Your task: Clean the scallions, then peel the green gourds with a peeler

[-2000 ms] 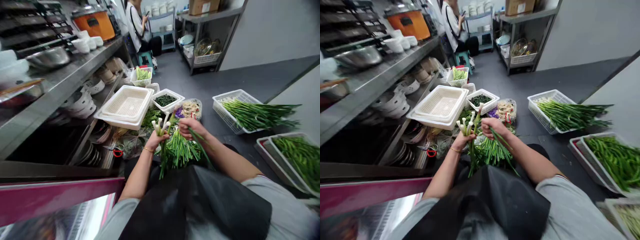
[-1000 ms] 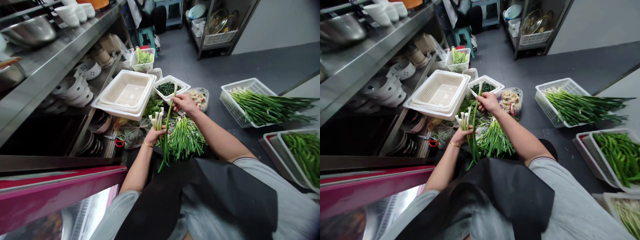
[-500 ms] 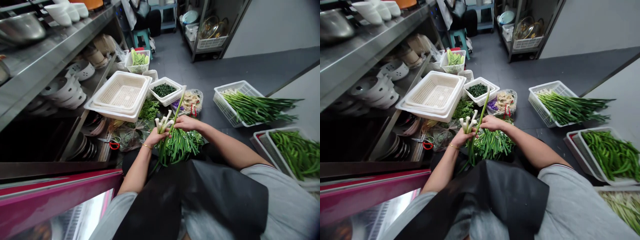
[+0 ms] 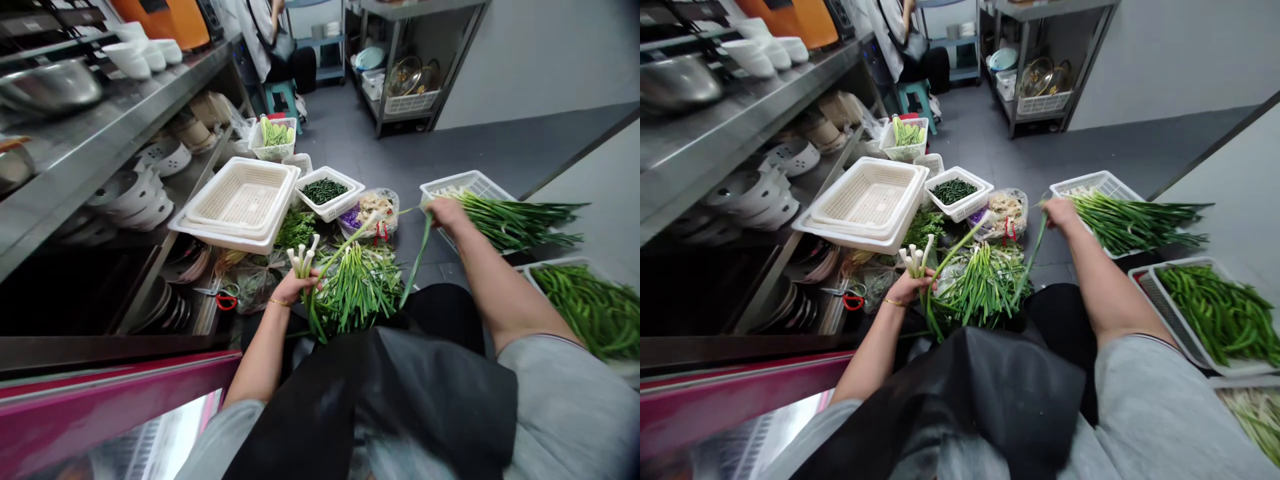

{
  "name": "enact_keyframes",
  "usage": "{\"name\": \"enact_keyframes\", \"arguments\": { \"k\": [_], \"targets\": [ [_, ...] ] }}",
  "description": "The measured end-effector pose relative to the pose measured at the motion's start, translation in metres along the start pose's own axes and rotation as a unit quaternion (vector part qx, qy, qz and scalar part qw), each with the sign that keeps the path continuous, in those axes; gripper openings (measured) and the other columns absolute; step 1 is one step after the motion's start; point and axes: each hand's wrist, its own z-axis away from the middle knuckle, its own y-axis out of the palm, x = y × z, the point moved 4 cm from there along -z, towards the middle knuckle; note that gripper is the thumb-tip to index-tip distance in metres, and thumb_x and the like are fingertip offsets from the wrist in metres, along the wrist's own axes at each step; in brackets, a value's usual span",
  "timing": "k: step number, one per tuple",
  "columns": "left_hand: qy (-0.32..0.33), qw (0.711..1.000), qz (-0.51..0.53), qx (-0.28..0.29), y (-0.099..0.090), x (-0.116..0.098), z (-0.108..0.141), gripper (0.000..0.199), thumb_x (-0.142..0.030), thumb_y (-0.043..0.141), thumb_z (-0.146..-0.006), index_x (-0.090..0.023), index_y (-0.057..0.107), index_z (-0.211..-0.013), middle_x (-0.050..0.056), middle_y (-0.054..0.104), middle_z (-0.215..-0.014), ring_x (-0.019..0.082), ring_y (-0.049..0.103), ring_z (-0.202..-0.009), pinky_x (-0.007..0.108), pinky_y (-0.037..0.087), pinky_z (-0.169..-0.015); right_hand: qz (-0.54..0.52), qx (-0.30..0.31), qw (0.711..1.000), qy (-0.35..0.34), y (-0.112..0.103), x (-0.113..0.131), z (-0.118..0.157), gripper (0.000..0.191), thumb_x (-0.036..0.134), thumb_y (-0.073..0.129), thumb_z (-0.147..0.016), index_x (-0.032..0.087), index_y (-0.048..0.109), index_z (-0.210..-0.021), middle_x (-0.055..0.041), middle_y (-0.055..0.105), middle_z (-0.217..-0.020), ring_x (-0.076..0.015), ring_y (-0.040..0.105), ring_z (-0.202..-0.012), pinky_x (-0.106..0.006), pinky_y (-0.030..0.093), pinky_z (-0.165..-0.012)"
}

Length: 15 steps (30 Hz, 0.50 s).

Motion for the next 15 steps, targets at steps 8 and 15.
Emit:
{"name": "enact_keyframes", "arguments": {
  "k": [8,15],
  "targets": [
    [-0.007,1.000,0.002,-0.010,-0.013,0.002,0.006,0.036,-0.035,0.078,-0.061,-0.009,0.068,-0.085,0.010,0.069,-0.065,0.011,0.055,-0.050,0.020,0.034,-0.044,0.063,0.177,0.982,0.000,0.048,0.005,0.003,0.021,0.024,0.074,-0.069,0.010,0.068,-0.081,-0.0159,0.069,-0.076,-0.0258,0.066,-0.079,-0.034,0.049,-0.073],
    [-0.004,1.000,0.002,0.025,0.009,-0.012,-0.013,0.033,-0.030,0.079,-0.061,-0.011,0.068,-0.085,0.011,0.070,-0.072,0.011,0.055,-0.051,0.020,0.034,-0.042,-0.324,0.272,0.870,-0.253,0.069,0.144,0.057,0.027,0.041,0.059,-0.085,0.016,0.059,-0.095,-0.0007,0.063,-0.068,-0.0082,0.054,-0.050,-0.021,0.045,-0.048]
  ]
}}
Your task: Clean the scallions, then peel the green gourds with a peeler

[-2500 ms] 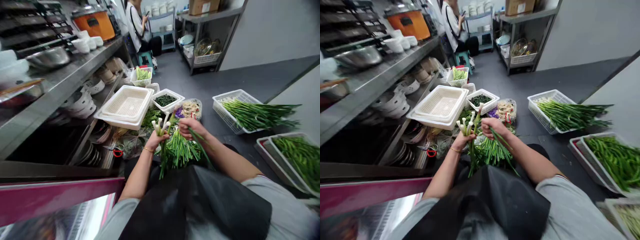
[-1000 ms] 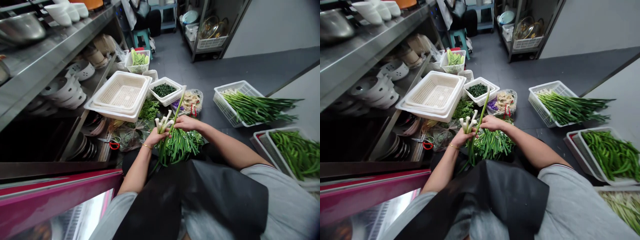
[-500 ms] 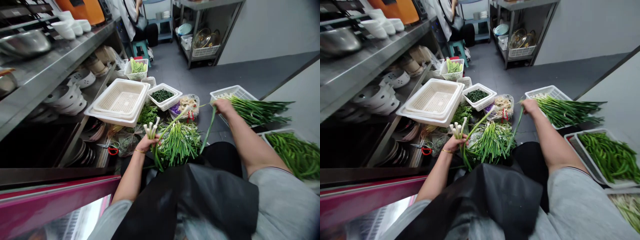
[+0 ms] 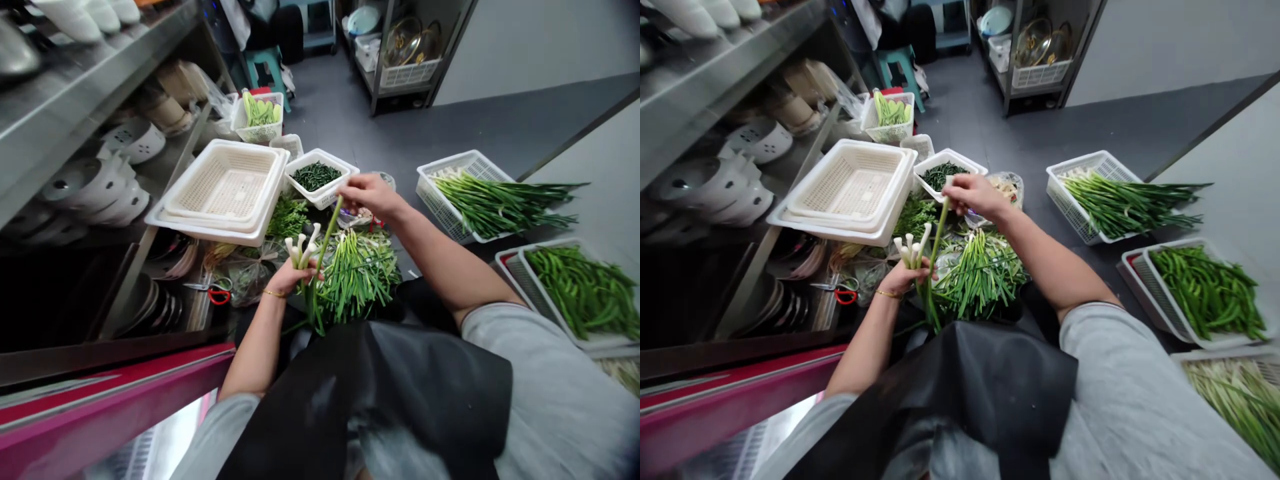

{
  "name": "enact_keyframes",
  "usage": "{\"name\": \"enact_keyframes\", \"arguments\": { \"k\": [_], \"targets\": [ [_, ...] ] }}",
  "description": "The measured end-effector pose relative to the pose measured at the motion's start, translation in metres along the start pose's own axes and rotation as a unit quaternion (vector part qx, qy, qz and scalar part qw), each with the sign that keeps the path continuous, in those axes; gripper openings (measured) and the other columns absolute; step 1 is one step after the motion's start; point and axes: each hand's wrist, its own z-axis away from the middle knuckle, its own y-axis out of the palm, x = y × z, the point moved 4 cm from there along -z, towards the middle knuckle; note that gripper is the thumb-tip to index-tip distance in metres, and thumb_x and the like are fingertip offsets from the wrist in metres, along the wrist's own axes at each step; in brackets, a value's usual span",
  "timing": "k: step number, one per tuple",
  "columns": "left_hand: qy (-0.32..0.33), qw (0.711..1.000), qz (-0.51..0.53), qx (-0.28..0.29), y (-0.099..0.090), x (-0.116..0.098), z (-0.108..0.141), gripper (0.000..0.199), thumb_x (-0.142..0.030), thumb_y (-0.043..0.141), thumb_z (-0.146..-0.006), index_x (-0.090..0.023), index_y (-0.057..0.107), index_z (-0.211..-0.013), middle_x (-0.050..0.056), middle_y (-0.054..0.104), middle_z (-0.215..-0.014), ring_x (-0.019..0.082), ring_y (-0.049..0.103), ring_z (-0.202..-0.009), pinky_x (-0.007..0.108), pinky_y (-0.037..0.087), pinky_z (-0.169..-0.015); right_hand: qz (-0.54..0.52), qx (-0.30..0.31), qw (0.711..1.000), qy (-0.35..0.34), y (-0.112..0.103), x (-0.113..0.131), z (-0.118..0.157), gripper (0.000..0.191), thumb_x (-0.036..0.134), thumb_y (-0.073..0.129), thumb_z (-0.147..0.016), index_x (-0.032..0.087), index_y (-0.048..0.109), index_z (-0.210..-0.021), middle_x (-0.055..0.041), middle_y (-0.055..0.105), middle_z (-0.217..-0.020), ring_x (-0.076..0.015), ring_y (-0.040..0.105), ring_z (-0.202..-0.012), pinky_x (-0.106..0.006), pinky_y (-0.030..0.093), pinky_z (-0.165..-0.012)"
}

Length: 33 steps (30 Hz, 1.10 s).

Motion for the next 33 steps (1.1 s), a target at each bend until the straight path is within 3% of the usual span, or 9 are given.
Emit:
{"name": "enact_keyframes", "arguments": {
  "k": [3,6,8,12,15,19,24,29,33],
  "targets": [
    [0.067,0.994,0.027,-0.084,0.004,-0.024,-0.015,0.036,-0.029,0.080,-0.060,-0.012,0.067,-0.089,0.009,0.070,-0.074,0.012,0.057,-0.053,0.020,0.034,-0.041,0.042,0.007,0.999,-0.019,0.040,0.018,-0.024,0.026,0.034,0.062,-0.083,0.017,0.052,-0.067,0.0018,0.055,-0.057,-0.0059,0.049,-0.046,-0.018,0.040,-0.043],
    [0.108,0.984,0.030,-0.137,0.000,-0.040,-0.026,0.032,-0.030,0.079,-0.063,-0.010,0.066,-0.085,0.007,0.069,-0.069,0.007,0.049,-0.045,0.020,0.031,-0.041,0.107,-0.029,0.993,-0.041,0.055,0.021,-0.045,0.029,0.028,0.066,-0.080,0.017,0.047,-0.061,0.0038,0.049,-0.053,-0.0050,0.048,-0.049,-0.015,0.038,-0.043],
    [0.096,0.988,0.045,-0.117,-0.004,-0.039,-0.030,0.031,-0.033,0.076,-0.066,-0.009,0.067,-0.084,0.007,0.068,-0.066,0.006,0.046,-0.043,0.020,0.031,-0.041,0.113,-0.002,0.993,-0.039,0.055,0.013,-0.055,0.029,0.030,0.066,-0.080,0.018,0.047,-0.061,0.0046,0.048,-0.052,-0.0049,0.048,-0.047,-0.015,0.036,-0.042],
    [0.047,0.989,0.124,-0.060,-0.018,-0.021,-0.033,0.044,-0.041,0.076,-0.064,-0.009,0.068,-0.093,0.005,0.063,-0.056,0.006,0.041,-0.040,0.021,0.025,-0.040,0.003,0.167,0.986,0.009,0.049,-0.017,-0.067,0.029,0.044,0.063,-0.081,0.018,0.052,-0.072,0.0046,0.056,-0.053,-0.0051,0.048,-0.040,-0.017,0.037,-0.038],
    [0.016,0.988,0.149,-0.032,-0.025,-0.008,-0.037,0.060,-0.047,0.078,-0.059,-0.009,0.065,-0.104,0.002,0.059,-0.051,0.005,0.036,-0.038,0.021,0.020,-0.039,-0.042,0.189,0.981,0.031,0.043,-0.039,-0.073,0.034,0.049,0.065,-0.078,0.019,0.052,-0.071,0.0054,0.057,-0.052,-0.0045,0.046,-0.036,-0.017,0.037,-0.036],
    [0.024,0.987,0.148,-0.065,-0.028,-0.006,-0.047,0.065,-0.049,0.078,-0.059,-0.012,0.061,-0.110,0.003,0.062,-0.055,0.005,0.038,-0.038,0.022,0.023,-0.039,-0.013,0.119,0.992,0.044,0.048,-0.066,-0.085,0.037,0.050,0.065,-0.077,0.019,0.049,-0.064,0.0078,0.049,-0.042,-0.0049,0.042,-0.031,-0.017,0.030,-0.030],
    [0.037,0.972,0.121,-0.196,-0.047,-0.006,-0.059,0.034,-0.036,0.079,-0.057,-0.014,0.063,-0.078,0.002,0.063,-0.060,0.007,0.044,-0.041,0.022,0.027,-0.039,0.028,0.066,0.995,0.075,0.058,-0.108,-0.092,0.037,0.049,0.062,-0.079,0.019,0.048,-0.062,0.0053,0.054,-0.048,-0.0073,0.049,-0.035,-0.018,0.034,-0.033],
    [0.078,0.926,0.153,-0.336,-0.098,-0.015,-0.040,0.021,-0.029,0.068,-0.060,-0.014,0.065,-0.075,0.004,0.067,-0.078,0.005,0.041,-0.046,0.020,0.028,-0.038,0.058,-0.097,0.986,0.119,0.013,-0.163,-0.091,0.036,0.049,0.062,-0.078,0.020,0.047,-0.063,0.0052,0.053,-0.048,-0.0078,0.049,-0.037,-0.018,0.035,-0.035],
    [0.136,0.940,0.164,-0.267,-0.123,-0.039,-0.013,0.019,-0.037,0.061,-0.062,-0.019,0.057,-0.058,0.005,0.060,-0.060,0.014,0.048,-0.053,0.025,0.038,-0.045,0.021,-0.237,0.956,0.170,-0.020,-0.213,-0.101,0.038,0.057,0.052,-0.084,0.020,0.048,-0.075,0.0027,0.058,-0.057,-0.0081,0.051,-0.041,-0.019,0.040,-0.040]
  ]
}}
